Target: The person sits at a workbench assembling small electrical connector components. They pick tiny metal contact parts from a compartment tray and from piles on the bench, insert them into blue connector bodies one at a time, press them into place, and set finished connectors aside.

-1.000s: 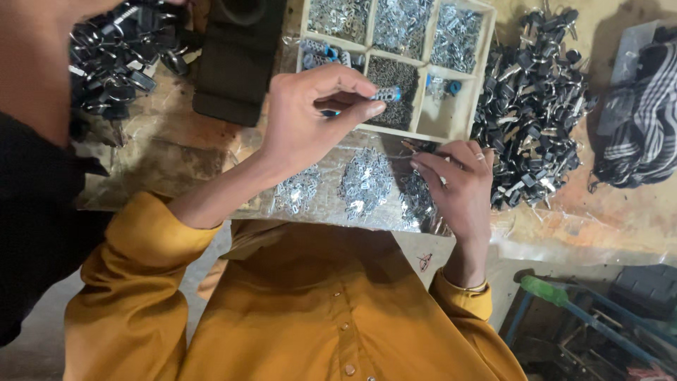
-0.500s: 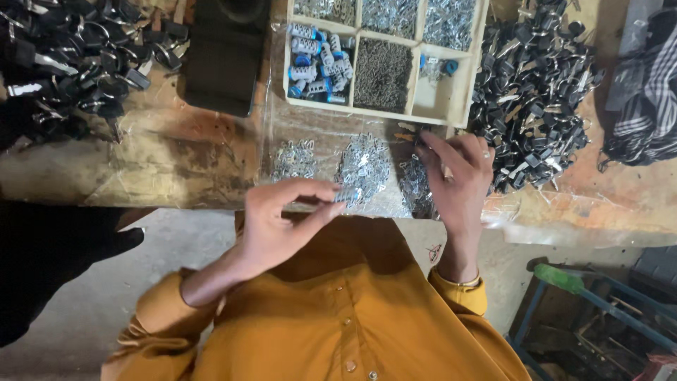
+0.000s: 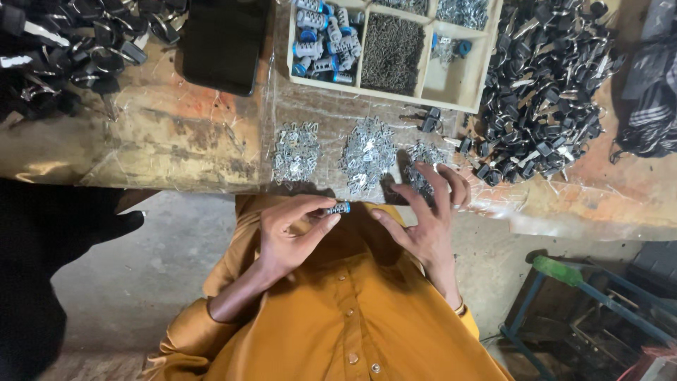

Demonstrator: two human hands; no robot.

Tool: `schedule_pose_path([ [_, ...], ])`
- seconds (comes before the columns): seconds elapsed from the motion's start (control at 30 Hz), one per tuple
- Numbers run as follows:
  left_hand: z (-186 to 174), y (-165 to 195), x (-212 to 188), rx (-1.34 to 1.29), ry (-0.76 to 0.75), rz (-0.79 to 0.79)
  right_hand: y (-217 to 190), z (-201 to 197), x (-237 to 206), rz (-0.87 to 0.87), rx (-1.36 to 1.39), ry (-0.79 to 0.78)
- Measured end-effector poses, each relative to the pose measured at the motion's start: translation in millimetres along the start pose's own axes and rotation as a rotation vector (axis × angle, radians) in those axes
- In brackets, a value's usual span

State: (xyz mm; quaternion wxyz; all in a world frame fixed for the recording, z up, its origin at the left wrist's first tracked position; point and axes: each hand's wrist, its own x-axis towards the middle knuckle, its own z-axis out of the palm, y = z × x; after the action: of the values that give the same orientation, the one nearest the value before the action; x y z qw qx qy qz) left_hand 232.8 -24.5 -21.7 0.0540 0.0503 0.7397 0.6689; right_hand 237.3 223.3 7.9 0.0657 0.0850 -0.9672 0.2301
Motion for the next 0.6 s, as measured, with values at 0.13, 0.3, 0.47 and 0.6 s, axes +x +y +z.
schedule_pose_path([
  [0.13,3.0,-8.2,-2.1,-0.051,0.005,-0.021,6.4,2.7,-6.2,-0.017,0.049,0.047],
  [0.3,3.1,-13.8,-3.5,-0.072,0.004,0.012,15.8,12.6,-13.4,-0.304,-0.063,0.207],
  [0.47,5.2,-16.8,-3.0,-0.001,0.039,0.003,-4.6,20.6,-18.9,-0.126,0.224,0.079],
  [0.6,1.3,-17.3,-7.4,0.037,0.052,-0.068,-31.4,26.0,-9.6,0.017,0.328,0.029],
])
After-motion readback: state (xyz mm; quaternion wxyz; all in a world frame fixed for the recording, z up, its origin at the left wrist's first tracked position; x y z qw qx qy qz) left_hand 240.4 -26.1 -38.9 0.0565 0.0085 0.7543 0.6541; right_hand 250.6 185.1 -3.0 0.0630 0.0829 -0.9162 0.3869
